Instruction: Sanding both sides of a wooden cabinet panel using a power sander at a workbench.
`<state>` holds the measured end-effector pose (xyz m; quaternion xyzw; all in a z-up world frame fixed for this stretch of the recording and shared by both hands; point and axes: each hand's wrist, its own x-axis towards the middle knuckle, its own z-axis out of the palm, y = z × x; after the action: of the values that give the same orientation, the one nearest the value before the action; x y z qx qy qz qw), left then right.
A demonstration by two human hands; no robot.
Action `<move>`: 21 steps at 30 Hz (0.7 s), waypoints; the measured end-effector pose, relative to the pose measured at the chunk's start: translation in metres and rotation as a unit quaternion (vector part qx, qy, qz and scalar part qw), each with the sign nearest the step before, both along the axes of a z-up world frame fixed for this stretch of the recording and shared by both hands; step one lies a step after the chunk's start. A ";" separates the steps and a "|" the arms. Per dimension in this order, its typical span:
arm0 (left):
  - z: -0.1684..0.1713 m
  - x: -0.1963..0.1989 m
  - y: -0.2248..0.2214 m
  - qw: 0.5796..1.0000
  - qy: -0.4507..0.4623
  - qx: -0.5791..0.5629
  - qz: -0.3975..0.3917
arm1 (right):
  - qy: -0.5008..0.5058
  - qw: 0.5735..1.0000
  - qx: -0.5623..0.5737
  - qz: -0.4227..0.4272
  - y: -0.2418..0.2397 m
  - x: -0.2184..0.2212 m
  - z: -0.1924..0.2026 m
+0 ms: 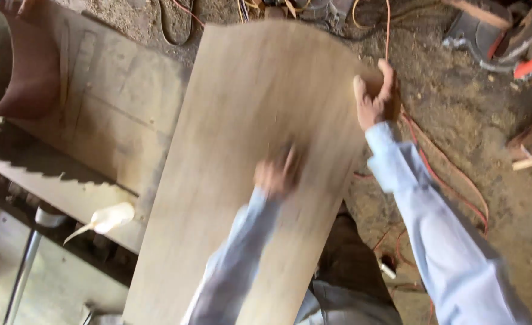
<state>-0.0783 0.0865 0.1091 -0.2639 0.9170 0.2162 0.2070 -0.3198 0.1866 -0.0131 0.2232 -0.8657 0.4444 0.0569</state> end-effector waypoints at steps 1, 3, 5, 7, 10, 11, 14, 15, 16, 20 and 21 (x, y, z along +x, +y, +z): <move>-0.054 0.076 0.029 1.000 -0.002 0.001 -0.004 | -0.002 1.000 0.001 -0.004 0.001 0.001 -0.002; -0.121 0.246 0.106 0.906 0.353 -0.219 -0.083 | -0.081 0.996 -0.041 0.023 -0.003 -0.004 -0.007; -0.176 0.402 0.186 0.919 0.325 -0.212 -0.076 | -0.072 0.995 -0.051 0.036 0.003 0.000 -0.004; -0.199 0.493 0.228 0.929 0.297 -0.208 -0.071 | -0.061 0.995 -0.065 0.049 -0.001 0.003 -0.005; -0.213 0.445 0.234 0.910 0.360 -0.183 -0.090 | -0.070 0.995 -0.068 0.034 0.006 0.005 -0.013; -0.176 0.372 0.201 0.903 0.378 -0.179 -0.094 | -0.074 0.994 -0.072 0.033 0.004 0.001 -0.017; -0.109 0.165 0.092 0.877 0.432 -0.178 -0.113 | -0.106 0.989 -0.101 0.022 0.002 0.006 -0.008; -0.092 0.090 0.071 0.857 0.466 -0.188 -0.115 | -0.132 0.983 -0.126 0.029 0.001 0.011 -0.002; -0.103 0.037 0.038 0.857 0.466 -0.184 -0.121 | -0.133 0.983 -0.127 0.021 0.001 0.008 0.001; -0.116 -0.168 -0.031 0.926 0.336 -0.159 -0.070 | -0.140 0.980 -0.134 0.052 0.003 0.009 0.011; -0.120 -0.208 -0.040 0.932 0.315 -0.180 0.009 | -0.166 0.977 -0.127 0.049 0.002 0.011 0.014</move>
<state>-0.2866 0.0465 -0.0111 -0.2235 0.9562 0.1210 -0.1455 -0.3089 0.1883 0.0012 0.1798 -0.7876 0.5837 -0.0814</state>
